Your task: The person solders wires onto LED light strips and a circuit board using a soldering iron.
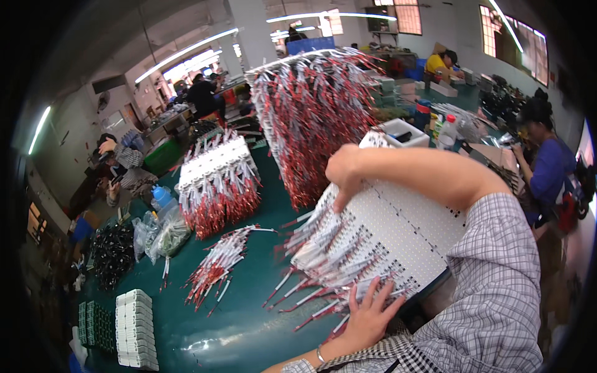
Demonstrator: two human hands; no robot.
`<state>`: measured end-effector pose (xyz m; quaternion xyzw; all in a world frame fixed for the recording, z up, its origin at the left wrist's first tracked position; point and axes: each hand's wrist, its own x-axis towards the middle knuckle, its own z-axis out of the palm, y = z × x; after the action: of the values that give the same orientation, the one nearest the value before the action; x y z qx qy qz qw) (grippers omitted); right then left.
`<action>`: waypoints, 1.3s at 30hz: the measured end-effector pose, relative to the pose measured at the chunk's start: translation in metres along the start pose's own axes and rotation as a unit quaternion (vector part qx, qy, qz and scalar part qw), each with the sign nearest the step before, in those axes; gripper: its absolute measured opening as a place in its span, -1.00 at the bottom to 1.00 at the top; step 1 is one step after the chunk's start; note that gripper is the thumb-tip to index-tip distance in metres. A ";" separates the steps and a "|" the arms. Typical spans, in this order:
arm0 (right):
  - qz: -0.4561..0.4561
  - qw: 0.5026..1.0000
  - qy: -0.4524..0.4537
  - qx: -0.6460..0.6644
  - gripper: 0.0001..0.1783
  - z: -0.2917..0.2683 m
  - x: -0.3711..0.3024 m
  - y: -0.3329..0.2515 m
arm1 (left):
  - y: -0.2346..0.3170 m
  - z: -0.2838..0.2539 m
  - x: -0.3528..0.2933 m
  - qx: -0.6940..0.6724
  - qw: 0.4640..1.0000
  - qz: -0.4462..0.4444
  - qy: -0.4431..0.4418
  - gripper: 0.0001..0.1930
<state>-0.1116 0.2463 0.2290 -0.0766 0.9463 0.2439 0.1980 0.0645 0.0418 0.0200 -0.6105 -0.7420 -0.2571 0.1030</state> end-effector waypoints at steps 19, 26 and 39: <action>0.228 0.930 0.154 0.242 -0.04 0.099 -0.136 0.057 | 0.041 0.046 0.001 -0.929 0.173 -0.287 -0.158 -0.47; 0.195 0.900 0.157 0.358 -0.05 0.125 -0.112 0.084 | 0.038 0.005 -0.007 -0.890 0.366 -0.269 0.047 -0.52; 0.134 0.806 0.106 0.567 -0.06 0.111 -0.030 -0.052 | -0.028 -0.083 -0.075 -0.614 0.527 -0.434 0.397 -0.32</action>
<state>-0.0342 0.2572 0.1304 0.1518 0.9319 -0.3219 0.0701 0.0421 -0.0680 0.0480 0.0386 -0.4572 -0.8778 -0.1378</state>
